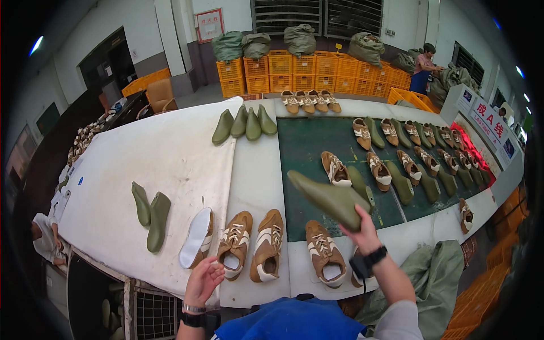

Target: The person inserts white insoles into brown and white sneakers on a factory assembly line, then places green shoe lasts into the shoes and arranges them on the conveyor belt. The person repeats this process for multiple pairs of shoes throughout the clip.

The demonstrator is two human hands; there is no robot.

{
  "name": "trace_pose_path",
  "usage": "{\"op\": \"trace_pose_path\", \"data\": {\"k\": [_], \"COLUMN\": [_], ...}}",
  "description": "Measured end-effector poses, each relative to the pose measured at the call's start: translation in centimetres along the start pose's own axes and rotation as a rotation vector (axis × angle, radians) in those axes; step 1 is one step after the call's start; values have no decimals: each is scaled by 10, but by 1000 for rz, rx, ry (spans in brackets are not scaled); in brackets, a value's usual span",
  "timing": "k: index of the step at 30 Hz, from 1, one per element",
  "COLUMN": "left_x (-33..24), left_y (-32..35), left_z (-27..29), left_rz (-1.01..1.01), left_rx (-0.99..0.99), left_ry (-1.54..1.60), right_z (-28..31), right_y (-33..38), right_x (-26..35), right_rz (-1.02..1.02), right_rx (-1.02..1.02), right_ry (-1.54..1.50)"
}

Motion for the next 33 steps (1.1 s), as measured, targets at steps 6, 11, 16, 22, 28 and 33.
{"op": "trace_pose_path", "data": {"k": [6,11,16,22,28,33], "left_x": [17,23,27,34,42,38], "left_y": [41,46,40,23,2,-1], "left_z": [38,25,4,-18,-28,-23], "left_rz": [-163,-173,-79,-26,27,62], "left_rx": [-174,-252,-277,-204,-67,43], "left_ry": [-43,-80,-236,-324,-424,-481], "right_z": [-73,-86,-85,-94,-88,-81], "right_y": [-164,-204,-207,-203,-207,-180], "right_x": [-16,-94,-99,-103,-114,-92], "right_rz": [446,272,186,279,274,363], "right_rx": [-354,-193,-199,-206,-125,154], "right_ry": [439,1603,1665,1667,1655,1625]}}
Point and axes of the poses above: each hand's wrist, its own y-axis away from the middle knuckle, its own z-axis out of the back of the hand, x = y × z, the point moved 1 cm from there along -y, towards the middle knuckle, and after that the axes turned 12 degrees about y, right-handed, at the moved point
